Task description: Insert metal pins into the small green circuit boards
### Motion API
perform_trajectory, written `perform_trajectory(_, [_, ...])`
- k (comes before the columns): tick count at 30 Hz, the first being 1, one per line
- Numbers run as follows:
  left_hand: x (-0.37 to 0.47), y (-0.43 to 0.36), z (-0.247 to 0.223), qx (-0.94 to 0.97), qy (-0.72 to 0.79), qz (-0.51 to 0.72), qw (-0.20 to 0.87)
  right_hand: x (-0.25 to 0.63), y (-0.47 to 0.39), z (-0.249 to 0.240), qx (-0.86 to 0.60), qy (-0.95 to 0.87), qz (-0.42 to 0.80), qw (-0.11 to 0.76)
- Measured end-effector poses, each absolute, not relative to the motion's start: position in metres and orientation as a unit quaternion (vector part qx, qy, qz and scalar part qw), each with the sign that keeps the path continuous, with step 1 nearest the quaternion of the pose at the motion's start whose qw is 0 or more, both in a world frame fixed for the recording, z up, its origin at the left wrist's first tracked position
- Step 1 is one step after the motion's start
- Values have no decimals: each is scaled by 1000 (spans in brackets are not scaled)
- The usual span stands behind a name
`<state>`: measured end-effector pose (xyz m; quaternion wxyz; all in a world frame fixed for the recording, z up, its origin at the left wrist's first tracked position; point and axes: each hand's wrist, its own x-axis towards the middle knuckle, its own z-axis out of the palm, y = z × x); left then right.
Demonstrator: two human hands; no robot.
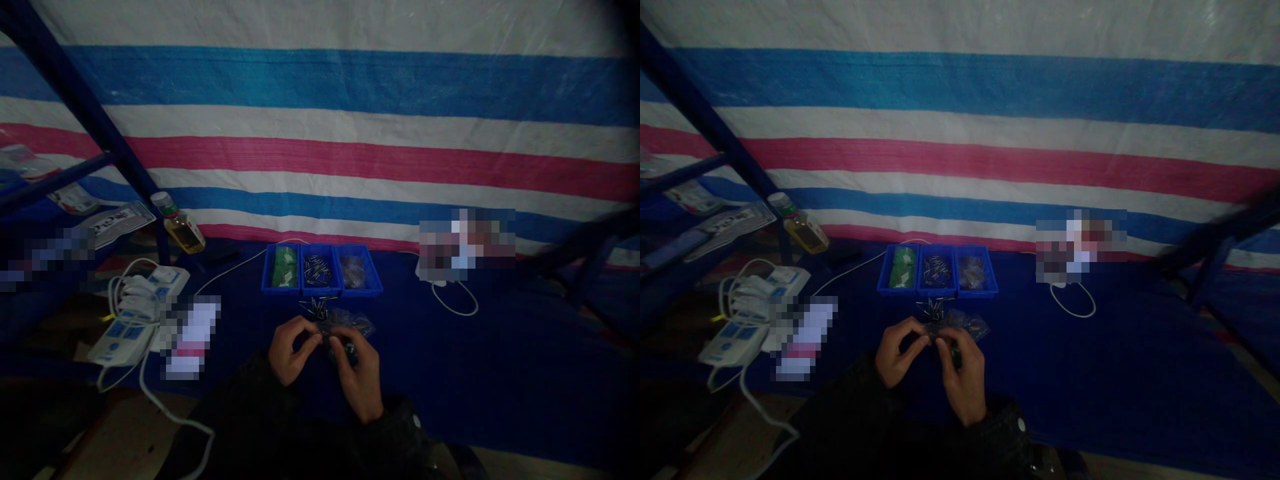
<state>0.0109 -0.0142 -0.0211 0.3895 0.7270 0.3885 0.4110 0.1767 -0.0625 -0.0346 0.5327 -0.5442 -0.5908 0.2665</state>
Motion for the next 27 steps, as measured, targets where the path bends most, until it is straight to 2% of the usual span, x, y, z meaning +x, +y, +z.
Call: perform_trajectory(27, [11, -15, -24, 727, 386, 408, 396, 176, -63, -33, -525, -615, 295, 509])
